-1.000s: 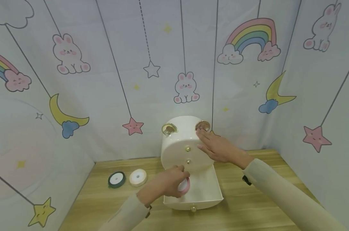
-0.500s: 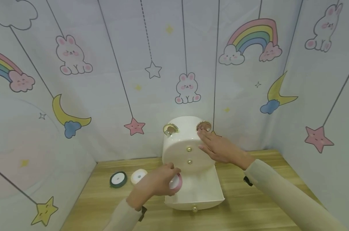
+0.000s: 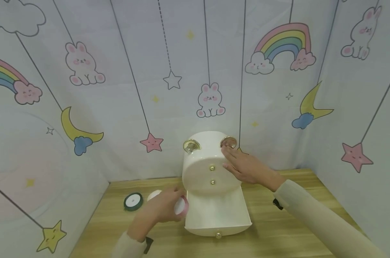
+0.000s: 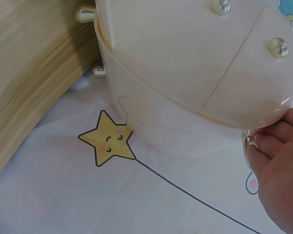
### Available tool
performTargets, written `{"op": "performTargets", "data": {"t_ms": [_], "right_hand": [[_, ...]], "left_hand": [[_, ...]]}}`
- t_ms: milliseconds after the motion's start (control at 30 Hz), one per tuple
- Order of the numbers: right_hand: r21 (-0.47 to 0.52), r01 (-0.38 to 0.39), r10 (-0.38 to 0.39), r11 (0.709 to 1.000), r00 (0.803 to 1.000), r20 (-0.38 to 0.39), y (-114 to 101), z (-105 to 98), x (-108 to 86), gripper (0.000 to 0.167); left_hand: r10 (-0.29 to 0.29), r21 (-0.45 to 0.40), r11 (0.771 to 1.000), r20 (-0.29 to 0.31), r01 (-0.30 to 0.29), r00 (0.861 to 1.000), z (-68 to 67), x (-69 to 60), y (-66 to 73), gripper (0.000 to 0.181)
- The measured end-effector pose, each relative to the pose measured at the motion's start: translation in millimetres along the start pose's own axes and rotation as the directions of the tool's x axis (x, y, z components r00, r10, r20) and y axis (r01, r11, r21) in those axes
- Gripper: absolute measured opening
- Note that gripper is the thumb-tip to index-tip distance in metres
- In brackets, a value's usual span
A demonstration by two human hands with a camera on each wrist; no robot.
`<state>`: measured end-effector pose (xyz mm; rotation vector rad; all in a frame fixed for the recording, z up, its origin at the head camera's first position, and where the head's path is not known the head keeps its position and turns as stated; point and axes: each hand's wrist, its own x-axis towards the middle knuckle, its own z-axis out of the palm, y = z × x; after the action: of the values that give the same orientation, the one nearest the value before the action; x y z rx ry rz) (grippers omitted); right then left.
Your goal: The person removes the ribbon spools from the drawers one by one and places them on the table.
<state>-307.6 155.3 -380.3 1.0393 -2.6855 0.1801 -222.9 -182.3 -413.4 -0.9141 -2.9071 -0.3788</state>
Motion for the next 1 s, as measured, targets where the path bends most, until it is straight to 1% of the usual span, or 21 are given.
{"op": "performTargets", "data": {"t_ms": [200,300,467,567,633,700,767,867,1000], "right_hand": [[0.012,0.008,-0.008,1.000,1.000,-0.021,0.5,0.3,-1.4,0.065],[0.014,0.006,-0.006,1.000,1.000,-0.021,0.3,-0.1,-2.0,0.065],[0.010,0.005,-0.004,1.000,1.000,-0.014,0.6,1.0,-1.5,0.065],[0.012,-0.001,0.001,1.000,1.000,-0.011,0.6,1.5,-1.1,0.065],[0.017,-0.005,0.005,1.000,1.000,-0.006,0.3,1.6,-0.9,0.066],[0.021,-0.009,0.009,1.000,1.000,-0.002,-0.2,1.6,-0.8,0.066],[0.023,-0.014,0.014,1.000,1.000,0.001,-0.3,1.6,-1.1,0.066],[0.022,-0.016,0.016,1.000,1.000,0.000,0.1,2.2,-1.3,0.066],[0.020,-0.016,0.016,1.000,1.000,0.000,0.5,2.5,-0.8,0.066]], "left_hand": [[0.019,0.004,1.000,-0.013,-0.019,1.000,5.2,-6.6,-16.4,0.042],[0.004,0.010,1.000,-0.010,-0.004,1.000,9.3,-9.2,-23.9,0.044],[-0.085,-0.008,0.996,0.018,0.085,0.996,18.3,-14.0,-34.9,0.048],[-0.144,-0.026,0.989,0.032,0.145,0.989,22.9,-17.0,-40.1,0.055],[-0.174,-0.041,0.984,0.041,0.176,0.984,25.2,-19.3,-42.9,0.060],[-0.194,-0.057,0.979,0.048,0.197,0.980,26.6,-21.7,-45.1,0.064],[-0.202,-0.070,0.976,0.051,0.206,0.978,28.1,-24.0,-47.8,0.066],[-0.210,-0.075,0.974,0.053,0.213,0.976,30.8,-27.0,-52.8,0.063],[-0.235,-0.071,0.968,0.060,0.239,0.970,36.2,-31.1,-62.2,0.061]]}}
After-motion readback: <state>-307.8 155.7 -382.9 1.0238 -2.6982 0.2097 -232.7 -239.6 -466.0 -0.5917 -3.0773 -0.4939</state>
